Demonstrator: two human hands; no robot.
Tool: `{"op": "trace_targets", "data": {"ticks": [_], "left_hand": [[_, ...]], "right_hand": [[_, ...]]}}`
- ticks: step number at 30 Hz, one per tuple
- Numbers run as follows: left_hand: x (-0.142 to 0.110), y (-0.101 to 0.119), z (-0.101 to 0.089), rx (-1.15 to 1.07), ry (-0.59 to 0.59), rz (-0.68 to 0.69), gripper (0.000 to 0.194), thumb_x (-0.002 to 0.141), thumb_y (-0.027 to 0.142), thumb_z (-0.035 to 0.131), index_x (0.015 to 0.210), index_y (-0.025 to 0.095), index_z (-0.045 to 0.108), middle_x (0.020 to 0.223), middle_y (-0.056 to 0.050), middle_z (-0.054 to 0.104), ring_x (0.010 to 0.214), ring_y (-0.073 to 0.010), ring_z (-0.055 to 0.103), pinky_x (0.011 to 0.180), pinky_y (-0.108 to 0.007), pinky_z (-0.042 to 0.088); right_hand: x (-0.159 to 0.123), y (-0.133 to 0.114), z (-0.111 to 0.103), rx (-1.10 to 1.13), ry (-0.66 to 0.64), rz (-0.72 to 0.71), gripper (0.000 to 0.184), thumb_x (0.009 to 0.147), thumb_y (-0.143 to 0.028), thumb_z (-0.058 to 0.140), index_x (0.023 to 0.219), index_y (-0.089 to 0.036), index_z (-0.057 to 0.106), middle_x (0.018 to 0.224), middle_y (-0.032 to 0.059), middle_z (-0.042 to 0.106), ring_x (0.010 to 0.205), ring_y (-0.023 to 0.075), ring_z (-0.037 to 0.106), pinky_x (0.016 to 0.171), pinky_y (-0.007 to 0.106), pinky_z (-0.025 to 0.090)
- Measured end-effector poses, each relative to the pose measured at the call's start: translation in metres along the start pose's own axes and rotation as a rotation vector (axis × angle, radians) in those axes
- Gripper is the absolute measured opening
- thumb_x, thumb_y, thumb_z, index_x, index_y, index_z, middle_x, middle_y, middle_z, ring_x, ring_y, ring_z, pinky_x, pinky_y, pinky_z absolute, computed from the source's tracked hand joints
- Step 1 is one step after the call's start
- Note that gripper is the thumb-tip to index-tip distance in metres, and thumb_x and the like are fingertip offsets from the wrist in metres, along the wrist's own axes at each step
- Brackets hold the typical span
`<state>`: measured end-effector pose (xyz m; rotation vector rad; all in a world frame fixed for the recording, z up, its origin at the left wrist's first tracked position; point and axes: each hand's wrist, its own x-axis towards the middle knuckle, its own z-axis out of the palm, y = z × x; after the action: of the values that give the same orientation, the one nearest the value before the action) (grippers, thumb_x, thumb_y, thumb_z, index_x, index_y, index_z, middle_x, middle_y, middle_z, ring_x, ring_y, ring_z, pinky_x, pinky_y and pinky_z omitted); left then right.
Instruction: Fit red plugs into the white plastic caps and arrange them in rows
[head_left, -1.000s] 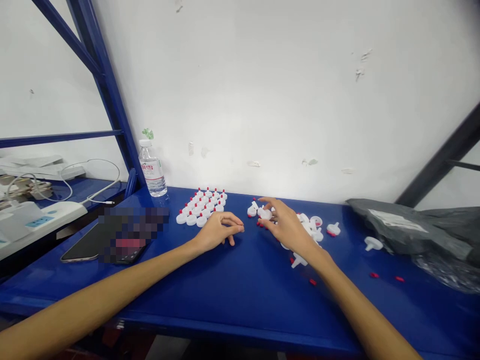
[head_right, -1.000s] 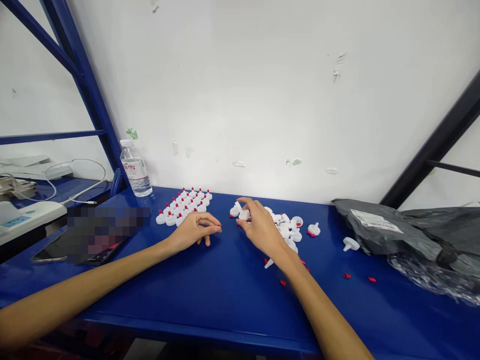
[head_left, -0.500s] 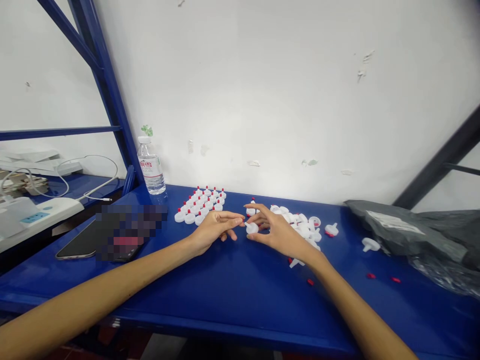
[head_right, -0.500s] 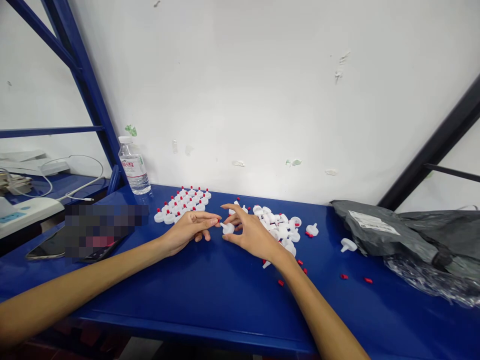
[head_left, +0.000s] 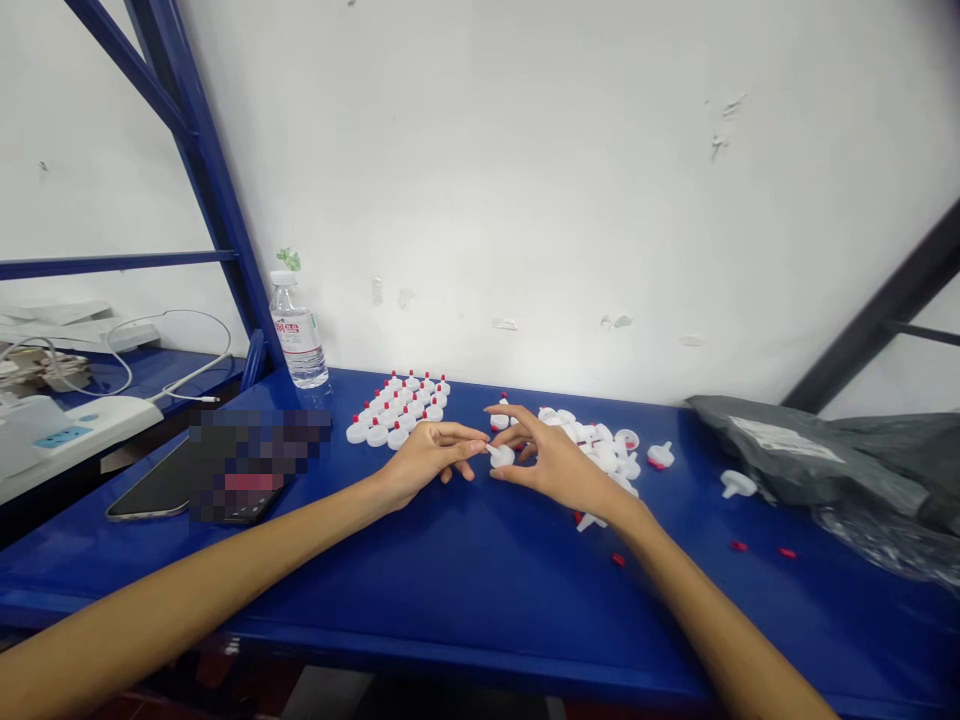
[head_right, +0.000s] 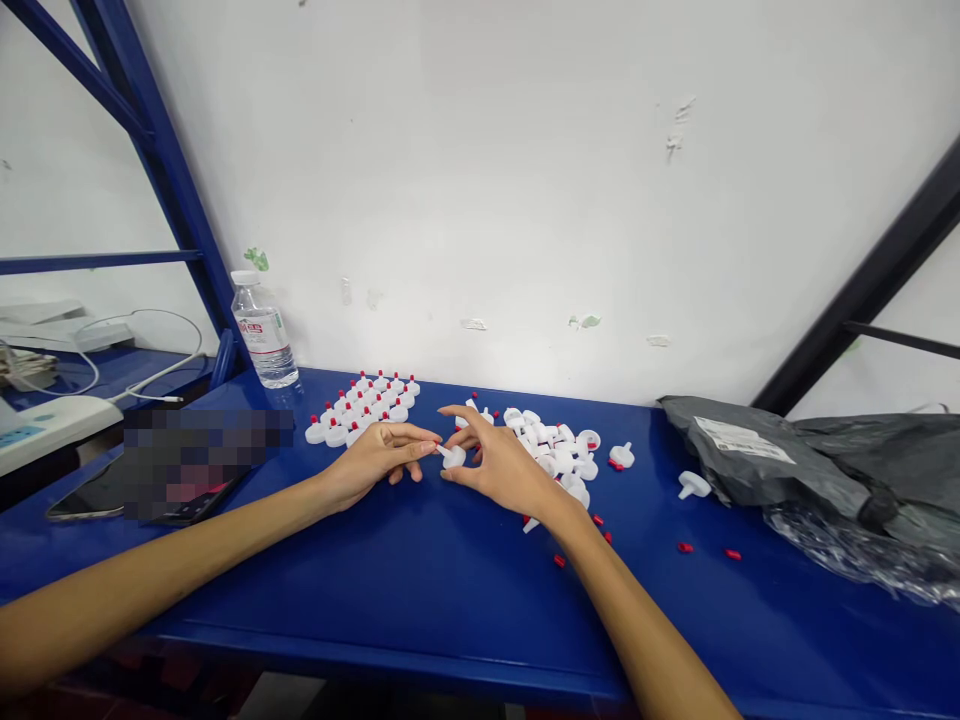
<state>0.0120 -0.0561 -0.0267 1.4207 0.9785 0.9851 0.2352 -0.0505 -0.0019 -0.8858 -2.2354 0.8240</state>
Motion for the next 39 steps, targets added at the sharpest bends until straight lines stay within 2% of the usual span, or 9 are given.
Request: {"op": "trace_targets", "data": {"ticks": [9, 17, 20, 23, 28, 31, 33, 36, 39], "left_hand": [[-0.002, 0.004, 0.001, 0.009, -0.002, -0.020, 0.041, 0.081, 0.047, 0.075, 0.107, 0.015, 0.076, 0.068, -0.004, 0.070, 0.058, -0.0116, 0.062, 0.045, -0.019, 0.033], [-0.002, 0.006, 0.002, -0.015, -0.003, -0.031, 0.039, 0.077, 0.047, 0.078, 0.100, 0.015, 0.076, 0.068, -0.004, 0.068, 0.059, -0.0119, 0.062, 0.046, -0.019, 0.033], [-0.002, 0.007, 0.002, -0.006, -0.019, -0.026, 0.041, 0.076, 0.046, 0.079, 0.105, 0.016, 0.074, 0.083, -0.006, 0.072, 0.062, -0.0113, 0.063, 0.045, -0.019, 0.034], [-0.003, 0.009, 0.001, -0.018, -0.044, -0.020, 0.051, 0.078, 0.046, 0.078, 0.120, 0.020, 0.067, 0.108, -0.010, 0.072, 0.069, -0.0123, 0.068, 0.046, -0.017, 0.036], [-0.006, 0.015, -0.002, -0.138, -0.179, -0.104, 0.064, 0.083, 0.044, 0.075, 0.140, 0.024, 0.053, 0.130, -0.017, 0.064, 0.088, -0.0229, 0.074, 0.047, -0.018, 0.040], [-0.007, 0.017, -0.001, -0.245, -0.319, -0.152, 0.049, 0.085, 0.045, 0.072, 0.124, 0.016, 0.065, 0.121, -0.019, 0.067, 0.100, -0.0288, 0.072, 0.050, -0.019, 0.044], [-0.008, 0.016, 0.000, -0.322, -0.389, -0.175, 0.041, 0.085, 0.043, 0.072, 0.110, 0.011, 0.072, 0.112, -0.018, 0.071, 0.107, -0.0293, 0.070, 0.064, -0.023, 0.052], [-0.009, 0.013, 0.003, -0.402, -0.367, -0.190, 0.036, 0.081, 0.038, 0.077, 0.103, 0.010, 0.075, 0.105, -0.016, 0.074, 0.101, -0.0253, 0.071, 0.086, -0.031, 0.053], [-0.009, 0.011, 0.005, -0.393, -0.327, -0.187, 0.035, 0.080, 0.037, 0.078, 0.100, 0.009, 0.076, 0.100, -0.016, 0.076, 0.096, -0.0241, 0.072, 0.086, -0.031, 0.053]], "right_hand": [[-0.001, 0.002, 0.000, 0.004, -0.006, 0.022, 0.071, 0.080, -0.025, 0.076, 0.142, -0.035, 0.044, 0.102, 0.0008, 0.072, 0.096, 0.0193, 0.068, 0.084, 0.034, 0.052], [0.000, 0.001, 0.002, 0.001, 0.020, -0.021, 0.069, 0.079, -0.025, 0.077, 0.141, -0.033, 0.047, 0.106, 0.0029, 0.071, 0.097, 0.0200, 0.068, 0.084, 0.035, 0.052], [0.000, 0.001, 0.001, -0.015, 0.038, -0.030, 0.067, 0.079, -0.024, 0.077, 0.139, -0.033, 0.050, 0.108, 0.0028, 0.072, 0.099, 0.0206, 0.067, 0.086, 0.036, 0.052], [0.000, -0.002, 0.001, -0.033, 0.048, -0.052, 0.065, 0.079, -0.022, 0.077, 0.138, -0.034, 0.052, 0.108, 0.0016, 0.073, 0.100, 0.0212, 0.067, 0.088, 0.037, 0.051], [-0.001, -0.009, 0.002, -0.093, 0.148, -0.150, 0.062, 0.077, -0.023, 0.080, 0.133, -0.034, 0.056, 0.112, 0.0005, 0.074, 0.113, 0.0244, 0.064, 0.102, 0.043, 0.043], [-0.002, -0.012, 0.002, -0.131, 0.185, -0.182, 0.059, 0.077, -0.021, 0.080, 0.131, -0.034, 0.058, 0.111, -0.0012, 0.075, 0.119, 0.0246, 0.060, 0.105, 0.045, 0.039], [-0.002, -0.013, 0.003, -0.137, 0.177, -0.182, 0.057, 0.077, -0.020, 0.079, 0.129, -0.035, 0.059, 0.109, -0.0017, 0.076, 0.117, 0.0245, 0.061, 0.104, 0.045, 0.040], [-0.002, -0.013, 0.004, -0.113, 0.150, -0.174, 0.054, 0.077, -0.024, 0.080, 0.126, -0.034, 0.061, 0.108, -0.0006, 0.077, 0.114, 0.0257, 0.063, 0.101, 0.046, 0.043], [-0.001, -0.013, 0.007, -0.090, 0.138, -0.171, 0.053, 0.076, -0.024, 0.081, 0.124, -0.034, 0.062, 0.108, -0.0007, 0.077, 0.113, 0.0250, 0.064, 0.100, 0.045, 0.044]]}}
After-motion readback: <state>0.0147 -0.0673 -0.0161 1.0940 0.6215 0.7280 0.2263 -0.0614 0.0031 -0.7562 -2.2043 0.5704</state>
